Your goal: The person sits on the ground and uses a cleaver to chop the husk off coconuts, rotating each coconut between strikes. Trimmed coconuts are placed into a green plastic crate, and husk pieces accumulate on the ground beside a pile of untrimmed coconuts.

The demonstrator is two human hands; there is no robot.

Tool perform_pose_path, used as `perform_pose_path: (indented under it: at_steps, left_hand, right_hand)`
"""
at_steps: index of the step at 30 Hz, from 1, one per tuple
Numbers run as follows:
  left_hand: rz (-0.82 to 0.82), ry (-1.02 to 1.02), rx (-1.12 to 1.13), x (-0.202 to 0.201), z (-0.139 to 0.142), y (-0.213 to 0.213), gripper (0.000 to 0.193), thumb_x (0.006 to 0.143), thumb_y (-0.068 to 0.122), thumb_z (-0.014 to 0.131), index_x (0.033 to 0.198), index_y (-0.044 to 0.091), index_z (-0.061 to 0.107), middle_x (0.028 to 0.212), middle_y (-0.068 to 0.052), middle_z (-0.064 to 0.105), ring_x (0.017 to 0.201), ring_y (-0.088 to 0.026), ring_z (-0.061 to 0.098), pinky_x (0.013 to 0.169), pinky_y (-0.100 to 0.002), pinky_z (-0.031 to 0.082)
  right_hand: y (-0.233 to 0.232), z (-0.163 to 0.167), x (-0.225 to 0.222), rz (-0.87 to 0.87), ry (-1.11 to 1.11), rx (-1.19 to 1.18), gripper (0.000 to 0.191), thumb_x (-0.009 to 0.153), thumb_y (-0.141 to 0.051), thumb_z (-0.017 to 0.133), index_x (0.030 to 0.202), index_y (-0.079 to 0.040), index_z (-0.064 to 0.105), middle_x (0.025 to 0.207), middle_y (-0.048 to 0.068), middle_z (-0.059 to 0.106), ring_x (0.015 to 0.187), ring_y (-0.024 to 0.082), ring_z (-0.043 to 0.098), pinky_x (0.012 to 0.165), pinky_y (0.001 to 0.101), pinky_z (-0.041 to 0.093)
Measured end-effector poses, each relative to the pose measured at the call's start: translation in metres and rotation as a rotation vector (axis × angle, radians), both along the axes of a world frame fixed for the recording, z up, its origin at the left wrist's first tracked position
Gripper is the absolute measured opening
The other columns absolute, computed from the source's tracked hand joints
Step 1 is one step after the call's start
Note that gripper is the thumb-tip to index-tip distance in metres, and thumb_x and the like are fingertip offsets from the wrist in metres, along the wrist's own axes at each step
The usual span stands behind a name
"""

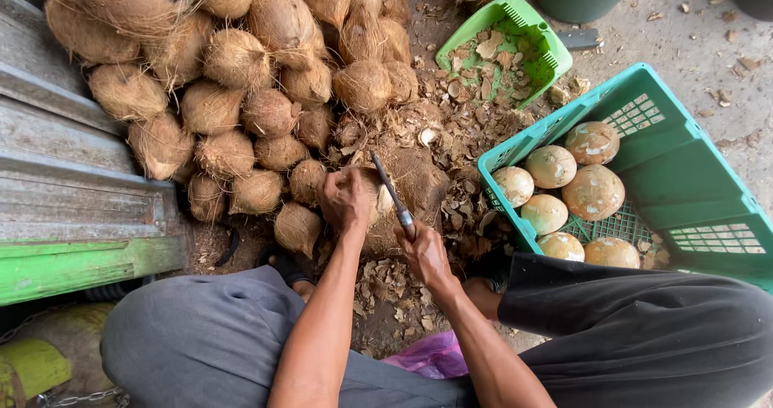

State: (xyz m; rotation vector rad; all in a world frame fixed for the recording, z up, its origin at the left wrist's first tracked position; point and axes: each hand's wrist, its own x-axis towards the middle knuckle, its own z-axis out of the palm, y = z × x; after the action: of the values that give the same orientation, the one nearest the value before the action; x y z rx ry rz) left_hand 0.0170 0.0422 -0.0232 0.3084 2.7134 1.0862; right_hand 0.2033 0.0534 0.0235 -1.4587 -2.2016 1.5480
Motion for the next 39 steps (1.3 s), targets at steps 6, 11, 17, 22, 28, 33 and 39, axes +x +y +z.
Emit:
perform_pose_path:
  at_steps: [6, 11, 17, 22, 28, 33, 39]
  left_hand:
    - [-0.044, -0.017, 0.025, -0.005, 0.002, 0.011, 0.040, 0.089, 0.054, 0.056, 0.096, 0.015, 0.059, 0.116, -0.014, 0.057, 0.105, -0.028, 0.058, 0.088, -0.047, 0.050]
    - [-0.104, 0.060, 0.005, -0.001, -0.004, 0.008, 0.047, 0.091, 0.064, 0.053, 0.094, 0.017, 0.060, 0.103, -0.010, 0.057, 0.096, -0.026, 0.056, 0.089, -0.043, 0.047]
    - [-0.039, -0.050, -0.087, 0.001, 0.002, 0.018, 0.060, 0.093, 0.075, 0.048, 0.091, 0.018, 0.064, 0.106, -0.009, 0.056, 0.099, -0.027, 0.053, 0.082, -0.040, 0.043]
    - [-0.053, -0.123, -0.184, 0.003, 0.011, 0.024, 0.054, 0.093, 0.071, 0.047, 0.095, 0.019, 0.061, 0.106, -0.009, 0.055, 0.096, -0.027, 0.055, 0.076, -0.040, 0.045]
    - [-0.014, -0.082, -0.146, 0.010, 0.011, 0.024, 0.047, 0.095, 0.064, 0.053, 0.086, 0.019, 0.062, 0.107, -0.006, 0.058, 0.101, -0.025, 0.055, 0.083, -0.039, 0.043]
    - [-0.049, -0.103, -0.131, 0.009, 0.019, 0.020, 0.040, 0.091, 0.061, 0.057, 0.094, 0.021, 0.061, 0.108, -0.008, 0.056, 0.100, -0.026, 0.054, 0.080, -0.040, 0.043]
    - [-0.095, -0.111, -0.137, 0.011, 0.017, 0.018, 0.045, 0.096, 0.063, 0.052, 0.096, 0.019, 0.061, 0.108, -0.009, 0.058, 0.101, -0.027, 0.056, 0.084, -0.039, 0.045]
  right_hand:
    - [0.007, 0.023, 0.003, -0.002, 0.041, -0.059, 0.032, 0.098, -0.030, 0.063, 0.076, -0.010, 0.051, 0.058, 0.006, 0.051, 0.051, 0.015, 0.049, 0.047, 0.0359, 0.042]
    - [0.006, 0.023, 0.003, -0.039, 0.002, -0.177, 0.035, 0.098, -0.034, 0.063, 0.075, -0.012, 0.047, 0.061, 0.001, 0.048, 0.046, 0.015, 0.042, 0.040, 0.0352, 0.041]
    - [0.016, 0.050, 0.013, -0.060, -0.004, -0.287, 0.033, 0.097, -0.036, 0.064, 0.076, -0.016, 0.049, 0.060, -0.002, 0.049, 0.046, 0.012, 0.044, 0.041, 0.0335, 0.041]
    - [0.009, 0.068, 0.017, -0.126, 0.195, 0.070, 0.044, 0.098, -0.040, 0.070, 0.072, -0.012, 0.049, 0.057, -0.003, 0.041, 0.051, 0.010, 0.037, 0.047, 0.0338, 0.033]
    - [0.017, 0.010, 0.013, -0.122, -0.054, -0.126, 0.035, 0.097, -0.036, 0.065, 0.073, -0.014, 0.052, 0.060, -0.002, 0.053, 0.048, 0.011, 0.046, 0.045, 0.0371, 0.041]
    - [0.035, -0.008, 0.023, -0.024, -0.169, -0.118, 0.046, 0.098, -0.043, 0.066, 0.071, -0.012, 0.048, 0.061, 0.003, 0.052, 0.047, 0.013, 0.044, 0.043, 0.0370, 0.041]
    - [0.025, 0.033, 0.023, -0.209, 0.037, -0.130, 0.039, 0.098, -0.038, 0.064, 0.071, -0.015, 0.048, 0.058, 0.002, 0.049, 0.045, 0.012, 0.043, 0.039, 0.0354, 0.038]
